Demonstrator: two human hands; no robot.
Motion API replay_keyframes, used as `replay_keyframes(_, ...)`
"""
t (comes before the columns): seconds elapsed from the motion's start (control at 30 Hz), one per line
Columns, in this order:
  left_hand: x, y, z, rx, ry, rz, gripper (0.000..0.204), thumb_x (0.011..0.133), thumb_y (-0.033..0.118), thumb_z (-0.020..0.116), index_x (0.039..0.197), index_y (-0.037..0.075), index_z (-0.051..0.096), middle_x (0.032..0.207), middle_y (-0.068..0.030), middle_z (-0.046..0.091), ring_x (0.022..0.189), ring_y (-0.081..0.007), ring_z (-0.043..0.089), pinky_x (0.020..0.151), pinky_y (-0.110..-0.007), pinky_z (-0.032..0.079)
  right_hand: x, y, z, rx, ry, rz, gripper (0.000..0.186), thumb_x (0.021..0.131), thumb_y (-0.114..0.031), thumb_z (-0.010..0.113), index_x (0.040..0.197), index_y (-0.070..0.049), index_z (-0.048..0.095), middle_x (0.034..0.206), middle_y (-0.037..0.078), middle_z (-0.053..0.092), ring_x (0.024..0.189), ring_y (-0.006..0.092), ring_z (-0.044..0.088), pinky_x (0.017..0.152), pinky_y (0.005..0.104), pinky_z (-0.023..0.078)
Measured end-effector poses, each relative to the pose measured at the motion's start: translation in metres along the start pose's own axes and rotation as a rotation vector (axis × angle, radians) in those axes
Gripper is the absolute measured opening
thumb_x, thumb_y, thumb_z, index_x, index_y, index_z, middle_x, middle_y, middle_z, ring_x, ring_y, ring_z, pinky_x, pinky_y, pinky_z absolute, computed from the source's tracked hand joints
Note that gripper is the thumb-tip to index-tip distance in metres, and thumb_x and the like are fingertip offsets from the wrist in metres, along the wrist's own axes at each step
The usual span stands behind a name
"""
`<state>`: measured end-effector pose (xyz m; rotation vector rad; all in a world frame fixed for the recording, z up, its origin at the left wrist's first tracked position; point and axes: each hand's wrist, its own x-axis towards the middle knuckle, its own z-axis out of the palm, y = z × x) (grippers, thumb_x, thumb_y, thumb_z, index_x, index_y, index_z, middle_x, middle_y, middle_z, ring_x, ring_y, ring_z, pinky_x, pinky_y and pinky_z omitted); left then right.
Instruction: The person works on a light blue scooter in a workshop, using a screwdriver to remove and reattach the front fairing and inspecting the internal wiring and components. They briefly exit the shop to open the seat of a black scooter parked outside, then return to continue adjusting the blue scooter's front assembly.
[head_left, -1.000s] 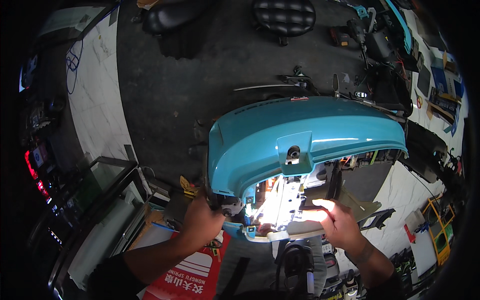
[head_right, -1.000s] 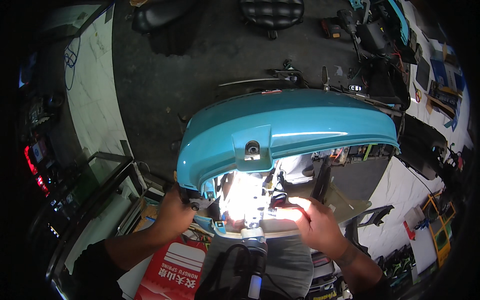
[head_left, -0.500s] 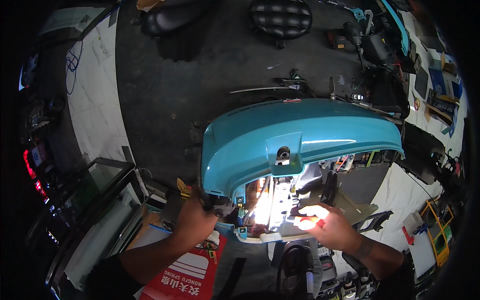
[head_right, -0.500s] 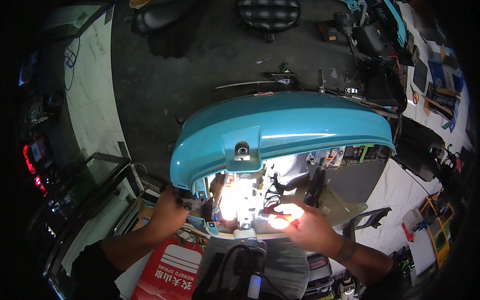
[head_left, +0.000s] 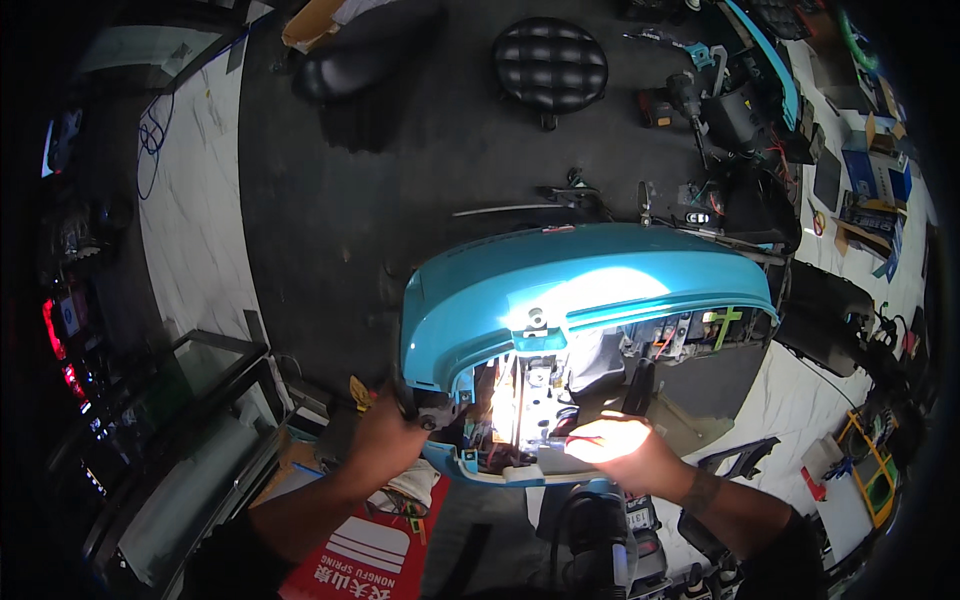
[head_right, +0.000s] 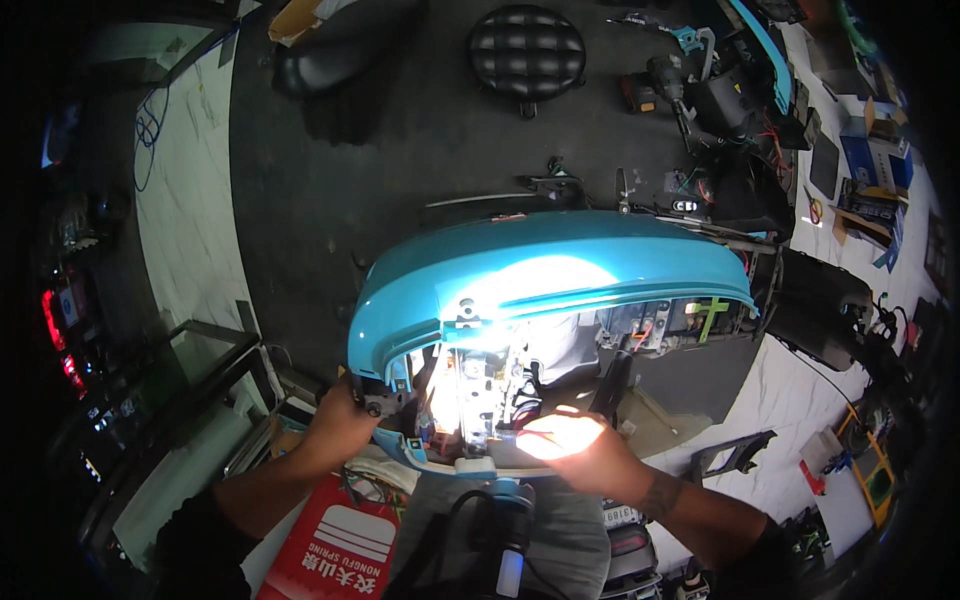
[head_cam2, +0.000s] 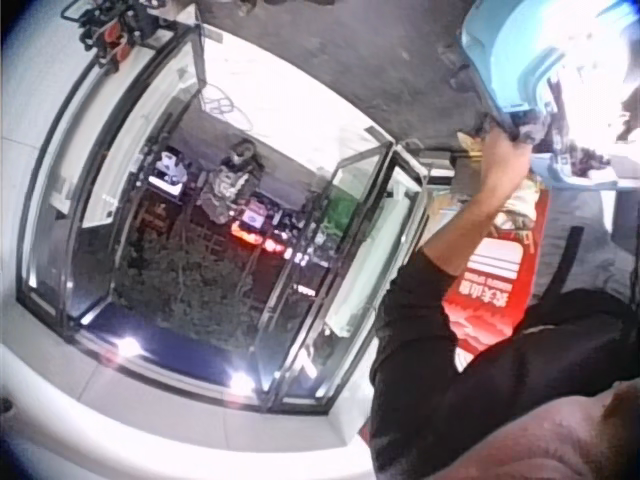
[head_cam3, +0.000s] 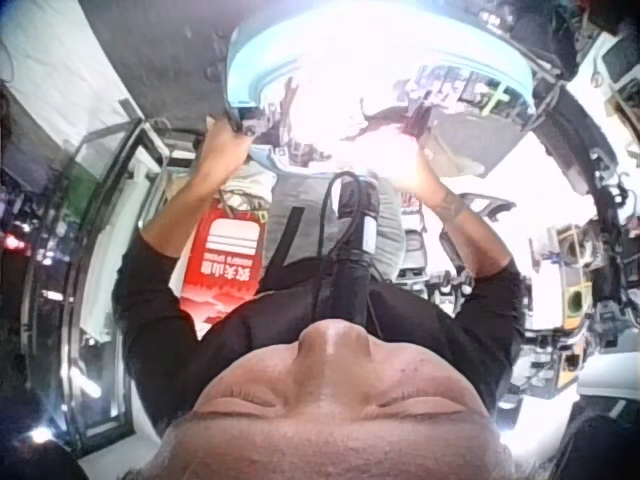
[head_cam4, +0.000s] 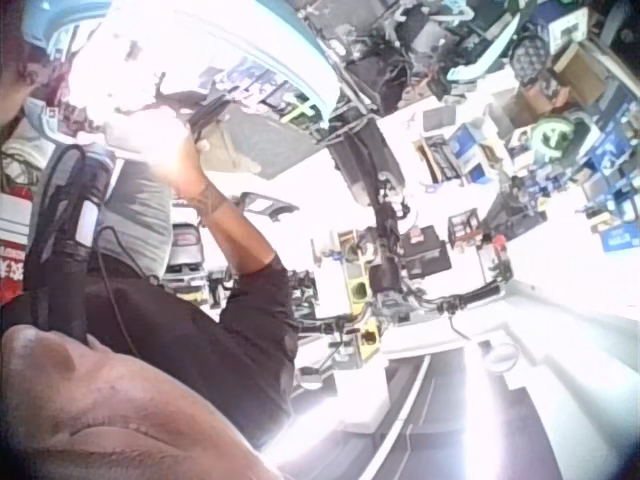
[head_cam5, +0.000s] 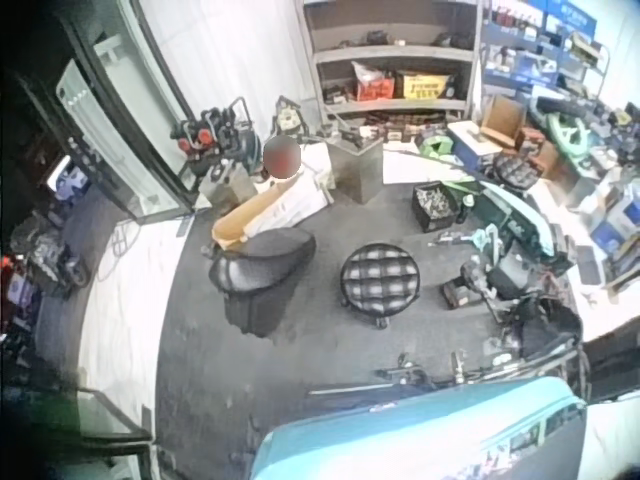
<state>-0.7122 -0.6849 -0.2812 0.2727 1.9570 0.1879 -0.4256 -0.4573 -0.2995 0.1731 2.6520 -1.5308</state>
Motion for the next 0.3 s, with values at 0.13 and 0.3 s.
replay_keyframes(0.13, -0.002, -0.01, 0.014, -0.315, -0.033, -0.027, 0.045, 0.102, 0.014, 0.069, 0.144, 0.004, 0.057, 0.131, -0.0157, 0.07, 0.125, -0.0285, 0.067, 0.093, -0.042, 0.055, -0.01, -0.015, -0.039, 0.181, -0.144, 0.392, 0.016, 0.097, -0.015, 0.069, 0.105, -0.007, 0.08, 0.108, 0.006, 0.078, 0.102, 0.0248, 0.071, 0.09, 0.0396, 0.058)
replay_keyframes(0.3, -0.014, -0.019, 0.024, -0.966, -0.188, -0.147, 0.089, 0.099, 0.011, 0.072, 0.171, 0.013, 0.02, 0.161, -0.0165, 0.046, 0.149, -0.0283, 0.047, 0.122, -0.046, 0.039, -0.033, -0.029, -0.079, 0.453, -0.15, 0.913, 0.028, 0.095, -0.03, 0.081, 0.113, -0.009, 0.082, 0.115, 0.015, 0.077, 0.103, 0.0235, 0.074, 0.092, 0.042, 0.059)
